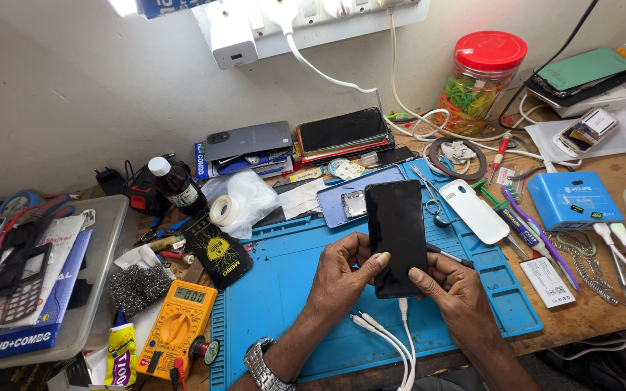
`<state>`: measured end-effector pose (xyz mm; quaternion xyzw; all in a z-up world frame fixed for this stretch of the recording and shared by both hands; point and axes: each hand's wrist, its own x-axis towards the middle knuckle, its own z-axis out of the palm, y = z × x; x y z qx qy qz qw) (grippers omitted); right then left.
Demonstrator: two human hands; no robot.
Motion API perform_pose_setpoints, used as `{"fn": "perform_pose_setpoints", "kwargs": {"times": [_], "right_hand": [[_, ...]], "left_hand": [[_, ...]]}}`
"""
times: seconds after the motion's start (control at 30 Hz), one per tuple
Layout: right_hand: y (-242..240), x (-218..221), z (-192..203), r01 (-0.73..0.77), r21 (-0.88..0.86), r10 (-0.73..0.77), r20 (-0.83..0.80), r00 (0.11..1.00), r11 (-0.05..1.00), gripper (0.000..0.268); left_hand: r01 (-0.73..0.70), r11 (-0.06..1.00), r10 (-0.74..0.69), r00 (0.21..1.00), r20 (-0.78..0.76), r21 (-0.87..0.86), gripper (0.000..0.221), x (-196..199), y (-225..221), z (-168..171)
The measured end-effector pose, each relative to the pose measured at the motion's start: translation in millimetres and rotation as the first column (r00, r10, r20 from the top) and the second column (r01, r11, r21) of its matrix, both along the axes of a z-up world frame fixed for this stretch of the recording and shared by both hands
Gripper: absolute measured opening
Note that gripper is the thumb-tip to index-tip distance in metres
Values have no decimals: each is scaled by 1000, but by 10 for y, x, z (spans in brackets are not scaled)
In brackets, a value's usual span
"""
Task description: The person uses a screwdriver and their hands to disassemble and reassemble internal components of a mobile phone, checks connections, and plugs in a charging cable on a workbench.
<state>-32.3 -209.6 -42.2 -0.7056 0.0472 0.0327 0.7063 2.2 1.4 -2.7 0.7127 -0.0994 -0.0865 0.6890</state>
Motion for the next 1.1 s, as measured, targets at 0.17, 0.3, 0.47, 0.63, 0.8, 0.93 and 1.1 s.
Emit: {"fn": "perform_pose_setpoints", "kwargs": {"times": [0.17,0.3,0.47,0.63,0.8,0.93,1.1], "right_hand": [[6,-3,16,-6,7,6,5,1000,1000,37],[11,-16,41,-3,-10,3,3,1000,1000,37],[86,-22,127,-34,76,31,39,999,997,35],[67,-42,221,-80,82,77,44,996,993,33],[18,-52,280,-85,58,82,58,995,995,36],[9,-64,282,-81,30,80,56,995,996,39],[6,-52,256,-84,30,82,66,994,996,41]], "left_hand": [[6,1000,-6,1000,-6,10,25,1,3,4],[0,1000,0,1000,-9,14,25,-2,-2,10],[-12,996,12,1000,-2,-90,21,-1,-7,-38],[-63,997,60,997,-51,-53,20,57,-55,-106],[-57,998,54,996,-64,-31,17,25,-86,1],[-69,997,73,992,-101,42,18,21,-101,46],[-70,997,71,992,-107,17,20,19,-97,34]]}}
